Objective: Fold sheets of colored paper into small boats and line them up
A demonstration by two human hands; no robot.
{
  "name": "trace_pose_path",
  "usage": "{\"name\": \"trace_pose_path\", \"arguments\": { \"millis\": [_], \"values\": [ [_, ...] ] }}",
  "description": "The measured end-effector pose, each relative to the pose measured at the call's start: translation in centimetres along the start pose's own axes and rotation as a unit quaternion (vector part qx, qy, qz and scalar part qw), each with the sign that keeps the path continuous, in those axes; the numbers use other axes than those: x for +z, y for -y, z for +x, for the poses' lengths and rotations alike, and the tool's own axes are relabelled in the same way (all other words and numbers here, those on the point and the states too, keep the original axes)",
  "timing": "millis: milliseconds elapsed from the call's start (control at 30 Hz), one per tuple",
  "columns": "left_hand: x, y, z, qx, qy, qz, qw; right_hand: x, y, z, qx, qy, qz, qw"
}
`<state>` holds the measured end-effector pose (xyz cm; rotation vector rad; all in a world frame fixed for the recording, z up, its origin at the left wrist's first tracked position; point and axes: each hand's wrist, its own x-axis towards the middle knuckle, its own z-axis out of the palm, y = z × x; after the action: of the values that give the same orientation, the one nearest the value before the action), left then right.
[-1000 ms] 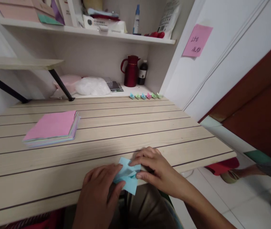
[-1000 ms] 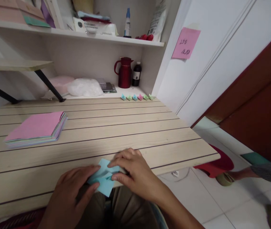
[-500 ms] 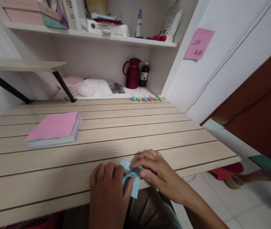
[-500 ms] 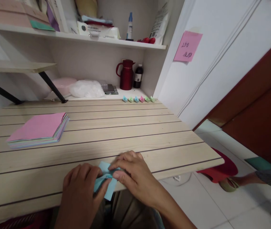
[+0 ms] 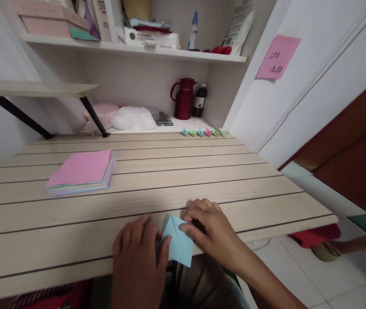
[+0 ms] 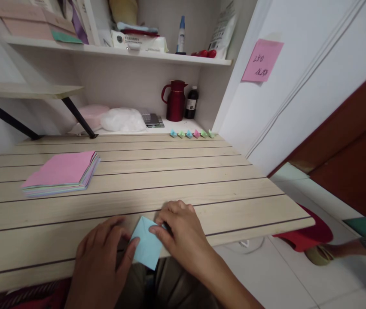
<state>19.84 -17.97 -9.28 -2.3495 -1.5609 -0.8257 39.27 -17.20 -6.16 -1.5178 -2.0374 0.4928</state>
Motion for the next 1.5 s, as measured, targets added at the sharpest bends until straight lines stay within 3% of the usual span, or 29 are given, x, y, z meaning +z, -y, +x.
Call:
{"name": "trace_pose_path", "arguments": {
  "millis": [433, 567, 700, 800, 1000, 1100, 1200, 1267, 1400, 1500],
  "values": [
    [0.2, 0.0, -0.2, 0.002, -0.037, 0.025, 0.999, 0.8, 0.0, 0.1, -0.004, -0.010, -0.091, 0.996],
    [0.2, 0.8, -1.3, 0.106, -0.070, 0.000, 0.992, 0.7, 0.0, 0.1, -0.014, -0.006, -0.094, 0.995],
    [-0.2, 1.5, -1.8, 0.221, -0.031, 0.042, 0.974, 0.7, 0.2, 0.1, -0.025, -0.005, -0.097, 0.995],
    [-0.4, 1.8, -1.7, 0.267, -0.011, 0.060, 0.962, 0.5, -0.2, 0.2, -0.024, -0.011, -0.099, 0.995],
    [0.5, 1.6, -2.3, 0.209, 0.001, 0.023, 0.978, -0.4, -2.0, -1.7, 0.021, -0.140, -0.179, 0.974],
    [0.6, 1.5, -2.6, 0.192, 0.022, 0.013, 0.981, -0.3, -1.5, -3.9, -0.057, -0.184, -0.186, 0.963],
    [0.3, 1.8, -2.4, 0.220, 0.010, 0.017, 0.975, 0.9, -0.4, -5.5, -0.185, -0.088, -0.196, 0.959],
    [0.2, 2.1, -2.2, 0.234, -0.001, 0.022, 0.972, 2.1, 0.0, -5.9, -0.212, -0.039, -0.211, 0.953],
    [0.1, 3.0, -2.1, 0.271, -0.008, 0.023, 0.962, 4.4, 0.1, -5.5, -0.165, -0.067, -0.227, 0.957],
    [-0.2, 3.3, -2.3, 0.263, -0.051, -0.001, 0.963, 5.3, 0.1, -5.1, -0.139, -0.105, -0.203, 0.964]
  ]
}}
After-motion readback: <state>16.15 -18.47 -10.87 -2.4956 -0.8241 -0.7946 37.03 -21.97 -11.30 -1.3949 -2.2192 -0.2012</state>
